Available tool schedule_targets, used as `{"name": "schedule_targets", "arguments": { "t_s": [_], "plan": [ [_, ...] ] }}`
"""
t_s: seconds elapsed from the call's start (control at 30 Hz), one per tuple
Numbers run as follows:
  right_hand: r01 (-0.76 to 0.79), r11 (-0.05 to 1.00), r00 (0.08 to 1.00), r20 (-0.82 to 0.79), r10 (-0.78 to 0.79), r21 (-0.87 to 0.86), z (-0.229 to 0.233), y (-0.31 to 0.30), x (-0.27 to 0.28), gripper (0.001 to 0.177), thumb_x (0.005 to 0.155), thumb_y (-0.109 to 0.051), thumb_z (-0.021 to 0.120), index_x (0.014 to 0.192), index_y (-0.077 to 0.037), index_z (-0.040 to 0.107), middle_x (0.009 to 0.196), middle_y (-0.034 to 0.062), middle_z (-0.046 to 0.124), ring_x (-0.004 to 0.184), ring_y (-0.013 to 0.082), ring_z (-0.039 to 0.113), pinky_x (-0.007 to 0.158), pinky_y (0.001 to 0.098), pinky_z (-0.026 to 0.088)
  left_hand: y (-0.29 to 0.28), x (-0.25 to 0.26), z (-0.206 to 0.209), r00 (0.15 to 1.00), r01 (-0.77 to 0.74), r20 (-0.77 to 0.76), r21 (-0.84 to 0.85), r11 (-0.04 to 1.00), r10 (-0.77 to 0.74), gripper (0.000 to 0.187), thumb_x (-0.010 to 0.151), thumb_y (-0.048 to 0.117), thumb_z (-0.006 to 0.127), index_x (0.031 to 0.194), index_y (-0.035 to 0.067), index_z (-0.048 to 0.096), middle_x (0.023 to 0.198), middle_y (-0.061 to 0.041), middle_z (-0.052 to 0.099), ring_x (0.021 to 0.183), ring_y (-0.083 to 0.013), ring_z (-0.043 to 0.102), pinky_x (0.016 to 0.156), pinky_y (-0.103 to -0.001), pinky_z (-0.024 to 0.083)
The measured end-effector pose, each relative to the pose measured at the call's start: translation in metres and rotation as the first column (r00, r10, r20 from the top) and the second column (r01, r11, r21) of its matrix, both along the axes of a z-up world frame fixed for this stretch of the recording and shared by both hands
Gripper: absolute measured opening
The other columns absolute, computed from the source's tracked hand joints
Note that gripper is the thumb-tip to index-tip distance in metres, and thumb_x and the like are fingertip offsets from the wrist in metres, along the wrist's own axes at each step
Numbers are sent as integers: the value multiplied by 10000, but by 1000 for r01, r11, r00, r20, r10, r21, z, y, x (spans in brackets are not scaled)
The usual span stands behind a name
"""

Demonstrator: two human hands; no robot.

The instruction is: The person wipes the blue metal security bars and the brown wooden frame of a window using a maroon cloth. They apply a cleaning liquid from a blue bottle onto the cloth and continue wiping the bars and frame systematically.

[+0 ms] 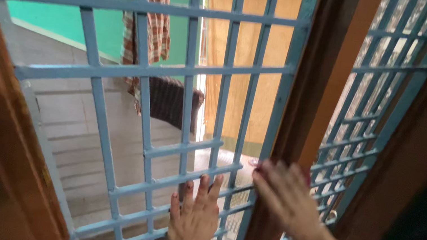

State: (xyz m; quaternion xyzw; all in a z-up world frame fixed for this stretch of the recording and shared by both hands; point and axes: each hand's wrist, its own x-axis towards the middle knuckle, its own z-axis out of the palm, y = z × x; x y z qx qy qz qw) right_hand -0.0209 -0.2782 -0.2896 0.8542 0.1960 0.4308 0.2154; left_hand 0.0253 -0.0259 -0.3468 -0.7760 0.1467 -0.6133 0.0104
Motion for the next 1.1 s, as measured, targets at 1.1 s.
{"name": "schedule_targets", "arguments": {
  "t_s": [1.1],
  "plan": [
    [-116, 991, 993, 11, 116, 63, -187, 12, -11, 732, 928, -64, 616, 1569, -347, 403, 1635, 61, 362, 1485, 291, 351, 1230, 454, 255, 2, 13, -19, 1000, 6, 17, 29, 1000, -6, 581, 1118, 252, 558, 1680, 248, 413, 1778, -88, 118, 1634, -306, 146, 1325, -524, 82]
  ]
}}
